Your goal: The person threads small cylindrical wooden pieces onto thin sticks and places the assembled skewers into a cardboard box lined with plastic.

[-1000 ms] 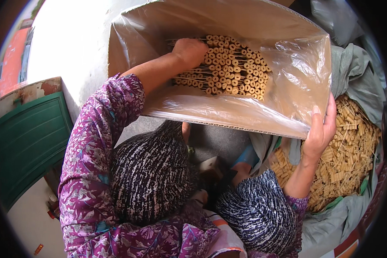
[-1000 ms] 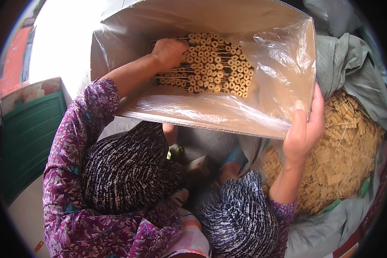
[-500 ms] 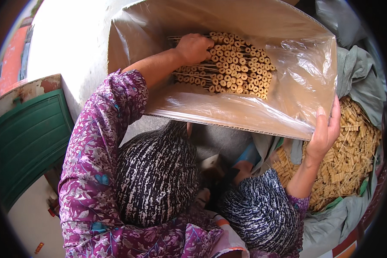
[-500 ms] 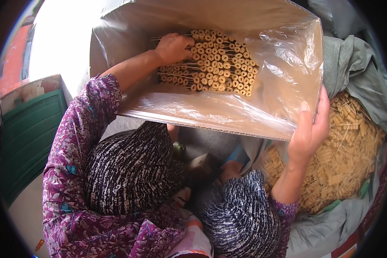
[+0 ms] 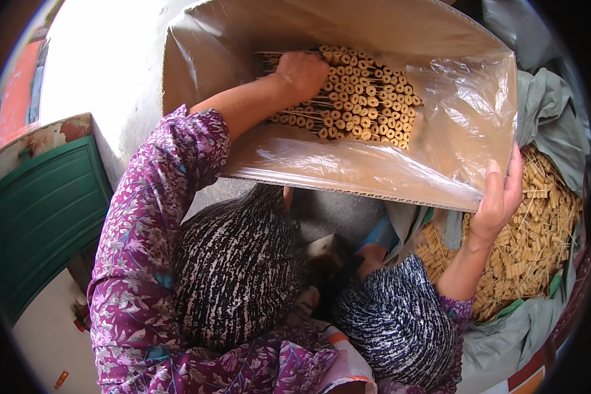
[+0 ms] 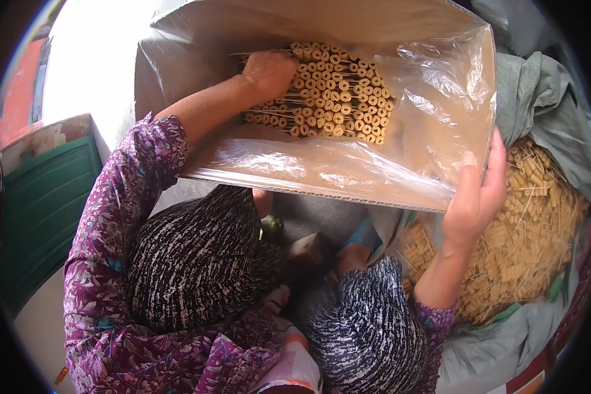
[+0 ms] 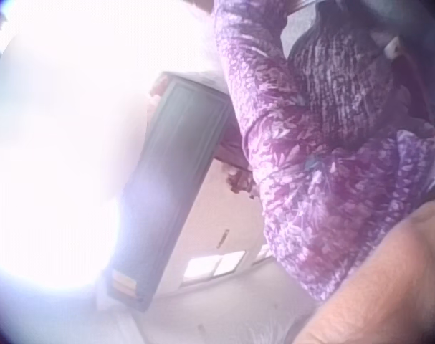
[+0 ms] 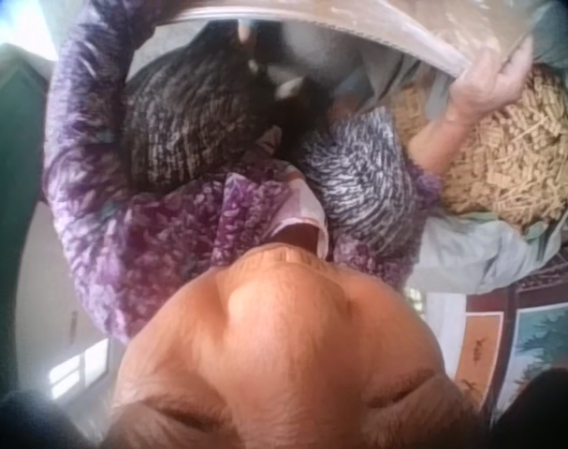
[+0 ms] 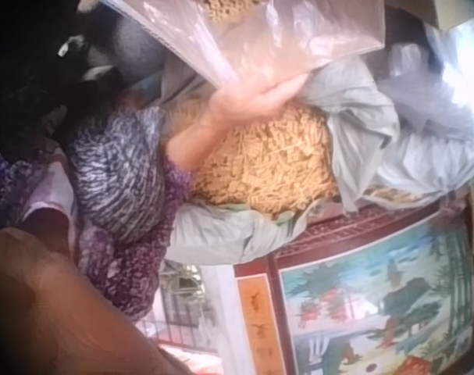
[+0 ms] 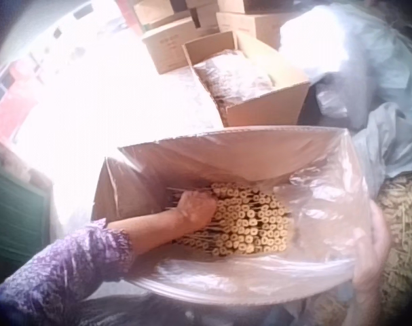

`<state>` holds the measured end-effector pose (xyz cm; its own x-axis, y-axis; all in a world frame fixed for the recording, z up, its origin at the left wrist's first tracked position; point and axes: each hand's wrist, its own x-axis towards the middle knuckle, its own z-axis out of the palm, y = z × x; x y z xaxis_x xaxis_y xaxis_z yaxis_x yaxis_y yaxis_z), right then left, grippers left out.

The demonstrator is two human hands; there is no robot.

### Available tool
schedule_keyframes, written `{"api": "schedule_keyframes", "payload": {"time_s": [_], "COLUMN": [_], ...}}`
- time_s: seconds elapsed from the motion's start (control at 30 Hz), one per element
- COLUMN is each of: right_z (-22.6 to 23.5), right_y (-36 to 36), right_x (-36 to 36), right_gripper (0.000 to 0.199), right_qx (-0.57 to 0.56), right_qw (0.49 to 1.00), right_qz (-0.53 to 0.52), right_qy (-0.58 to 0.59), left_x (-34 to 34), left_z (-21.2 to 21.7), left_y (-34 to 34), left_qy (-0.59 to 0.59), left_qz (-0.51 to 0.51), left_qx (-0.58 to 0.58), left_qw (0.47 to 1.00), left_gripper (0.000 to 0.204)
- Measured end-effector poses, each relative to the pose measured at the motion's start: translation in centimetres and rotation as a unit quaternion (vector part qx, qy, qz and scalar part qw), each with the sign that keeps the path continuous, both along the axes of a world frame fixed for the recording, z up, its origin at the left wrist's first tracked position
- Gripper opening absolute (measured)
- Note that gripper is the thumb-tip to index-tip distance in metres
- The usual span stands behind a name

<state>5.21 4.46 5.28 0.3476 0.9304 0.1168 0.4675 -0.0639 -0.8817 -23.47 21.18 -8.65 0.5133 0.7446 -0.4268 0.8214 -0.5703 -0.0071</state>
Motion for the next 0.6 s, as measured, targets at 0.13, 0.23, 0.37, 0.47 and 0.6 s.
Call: {"api": "schedule_keyframes", "payload": {"time_s": [0.13,0.23,0.37,0.47,0.6], "right_z": [-0.1,0.1,0.1,0.3,-0.1], "right_y": [-0.5,-0.3,0.1,0.2,-0.2], "right_x": [-0.3,-0.3,-0.6,-0.8,-0.4], "right_gripper": [0.048,0.048,0.048,0.047,0.046], "right_qx": [-0.006,-0.015,0.001,0.002,0.011], "right_qw": [1.0,1.0,0.999,0.998,0.999], "right_qz": [-0.005,-0.001,0.009,0.003,0.009], "right_qy": [0.03,0.021,0.043,0.062,0.034], "left_x": [0.0,0.6,0.1,-0.1,1.4], "left_z": [2.6,4.3,-0.8,-0.3,2.5], "left_y": [1.1,1.8,0.5,0.8,-0.4], "left_qy": [-0.026,-0.095,-0.193,-0.201,-0.176], "left_qz": [0.022,0.069,0.131,0.118,-0.015], "left_qx": [0.003,-0.054,-0.077,-0.082,0.067], "left_qw": [0.999,0.992,0.969,0.969,0.982], "left_gripper": [0.012,0.008,0.006,0.006,0.015]}}
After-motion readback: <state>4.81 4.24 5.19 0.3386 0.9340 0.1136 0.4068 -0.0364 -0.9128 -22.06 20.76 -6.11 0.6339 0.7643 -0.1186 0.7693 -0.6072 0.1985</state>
